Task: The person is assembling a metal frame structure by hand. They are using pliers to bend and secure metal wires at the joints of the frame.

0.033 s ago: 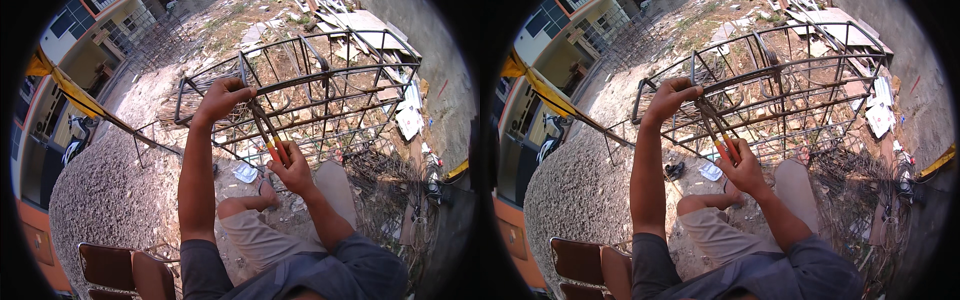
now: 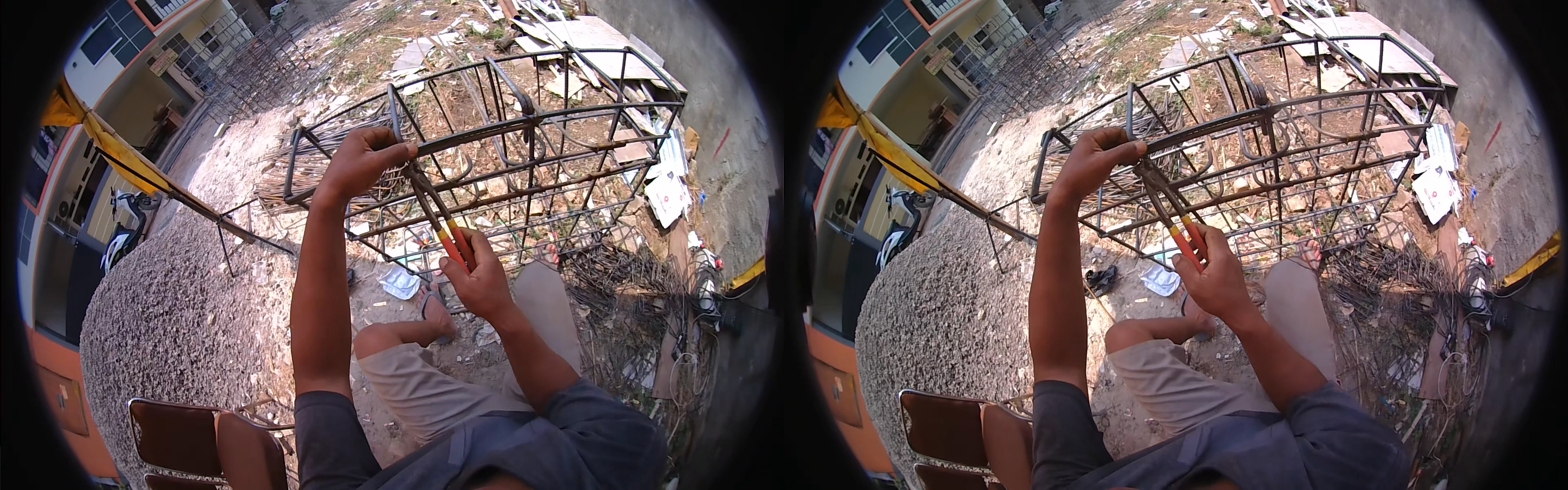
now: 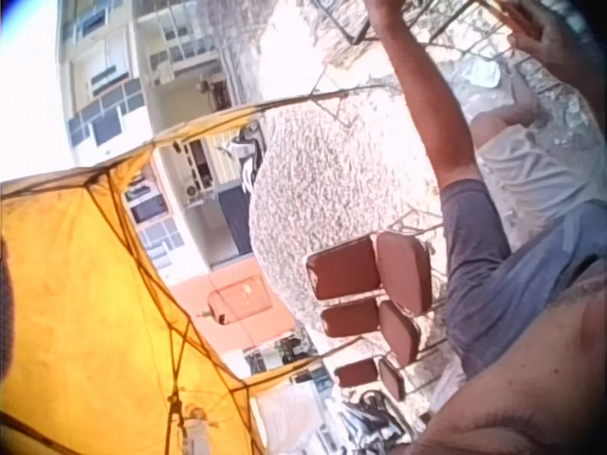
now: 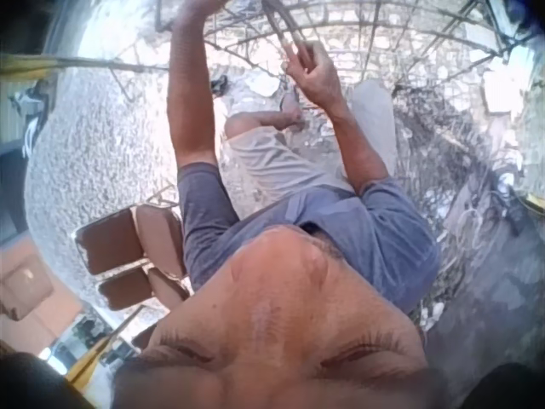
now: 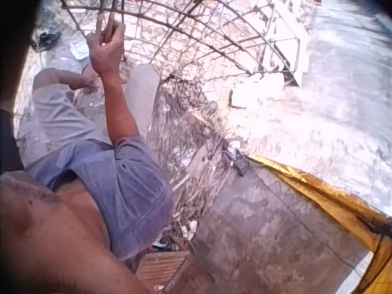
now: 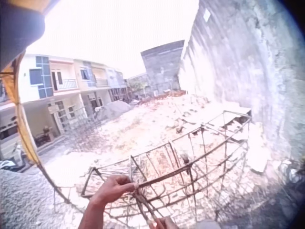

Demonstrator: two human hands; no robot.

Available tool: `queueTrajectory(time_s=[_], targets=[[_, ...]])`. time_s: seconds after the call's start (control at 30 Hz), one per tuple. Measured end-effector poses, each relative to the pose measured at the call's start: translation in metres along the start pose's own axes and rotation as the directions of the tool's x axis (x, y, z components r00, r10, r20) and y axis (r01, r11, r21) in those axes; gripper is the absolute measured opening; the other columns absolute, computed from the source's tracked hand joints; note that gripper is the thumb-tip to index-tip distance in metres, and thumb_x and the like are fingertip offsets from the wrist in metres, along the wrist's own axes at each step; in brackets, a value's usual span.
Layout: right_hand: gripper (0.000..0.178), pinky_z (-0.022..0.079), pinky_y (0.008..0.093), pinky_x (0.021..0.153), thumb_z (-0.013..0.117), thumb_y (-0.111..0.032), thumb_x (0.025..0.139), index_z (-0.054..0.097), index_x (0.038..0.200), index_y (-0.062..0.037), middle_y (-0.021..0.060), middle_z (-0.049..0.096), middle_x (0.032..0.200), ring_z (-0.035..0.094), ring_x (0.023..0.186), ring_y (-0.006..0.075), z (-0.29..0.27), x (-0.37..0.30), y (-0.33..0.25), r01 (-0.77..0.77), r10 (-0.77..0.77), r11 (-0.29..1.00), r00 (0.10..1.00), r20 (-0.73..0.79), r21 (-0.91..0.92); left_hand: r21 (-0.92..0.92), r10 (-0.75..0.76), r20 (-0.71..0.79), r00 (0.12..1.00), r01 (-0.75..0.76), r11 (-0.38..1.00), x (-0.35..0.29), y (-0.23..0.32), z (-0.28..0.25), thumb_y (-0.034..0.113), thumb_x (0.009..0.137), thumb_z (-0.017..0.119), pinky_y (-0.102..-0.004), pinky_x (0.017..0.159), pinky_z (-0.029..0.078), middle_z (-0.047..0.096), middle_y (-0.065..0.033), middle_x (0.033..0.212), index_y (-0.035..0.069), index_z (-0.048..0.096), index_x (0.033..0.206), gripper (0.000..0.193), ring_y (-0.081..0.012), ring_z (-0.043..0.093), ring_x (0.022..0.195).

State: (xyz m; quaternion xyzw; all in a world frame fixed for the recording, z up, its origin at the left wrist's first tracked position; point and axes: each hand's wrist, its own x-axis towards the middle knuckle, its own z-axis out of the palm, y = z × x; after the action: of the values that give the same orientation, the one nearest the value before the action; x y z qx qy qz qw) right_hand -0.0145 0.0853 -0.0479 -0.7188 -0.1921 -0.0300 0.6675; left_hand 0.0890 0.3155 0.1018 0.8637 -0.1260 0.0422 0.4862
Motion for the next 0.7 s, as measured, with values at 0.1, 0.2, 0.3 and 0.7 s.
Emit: queueTrajectory(time_s=[0.1,0.2,0.3,0.7], targets=[[0.055,0.055,0.0454,0.085,0.064,-0.037,0.102,0.053,0.136,0.0046,0.0249,0.064,0.122,0.069,0.103,0.0382,-0.008,0.002,-0.007,0.134,-0.234,0.833,0.964,-0.124,-0.537,-0.039,0.001,-0.011,1.000,-0.001,0.999,0.004,0.002,0.007,0.032,0.088,0.080,-0.0262,0.065,0.047,0.072,-0.0018,0.078,0.002,0.078,0.094,0.030,-0.0071,0.061,0.070],[0.054,0.055,0.0505,0.082,0.056,-0.042,0.106,0.054,0.133,0.0047,0.0264,0.067,0.110,0.067,0.095,0.0441,-0.007,0.003,-0.016,0.065,-0.099,0.939,0.991,-0.086,-0.337,0.030,-0.017,-0.027,0.999,0.017,0.999,0.010,0.002,0.011,0.036,0.087,0.079,-0.0267,0.062,0.046,0.071,-0.0008,0.078,0.003,0.079,0.093,0.033,-0.0069,0.060,0.068],[0.060,0.053,0.0396,0.063,0.044,-0.056,0.107,0.057,0.124,0.0004,0.0118,0.065,0.086,0.066,0.074,0.0263,-0.022,0.013,-0.010,-0.257,0.218,0.953,0.949,0.227,0.160,0.065,-0.008,-0.030,1.000,0.010,0.998,0.014,-0.003,0.013,0.037,0.086,0.079,-0.0279,0.062,0.046,0.071,-0.0007,0.077,0.004,0.079,0.092,0.034,-0.0073,0.060,0.068],[0.067,0.054,0.0340,0.052,0.070,-0.054,0.089,0.053,0.124,-0.0002,0.0081,0.063,0.077,0.066,0.058,0.0203,-0.009,-0.003,-0.007,-0.565,0.095,0.575,0.764,0.638,0.592,-0.006,-0.021,0.003,1.000,0.021,1.000,-0.005,-0.004,0.009,0.034,0.089,0.078,-0.0297,0.074,0.050,0.075,-0.0033,0.085,0.003,0.079,0.097,0.032,-0.0095,0.064,0.078]])
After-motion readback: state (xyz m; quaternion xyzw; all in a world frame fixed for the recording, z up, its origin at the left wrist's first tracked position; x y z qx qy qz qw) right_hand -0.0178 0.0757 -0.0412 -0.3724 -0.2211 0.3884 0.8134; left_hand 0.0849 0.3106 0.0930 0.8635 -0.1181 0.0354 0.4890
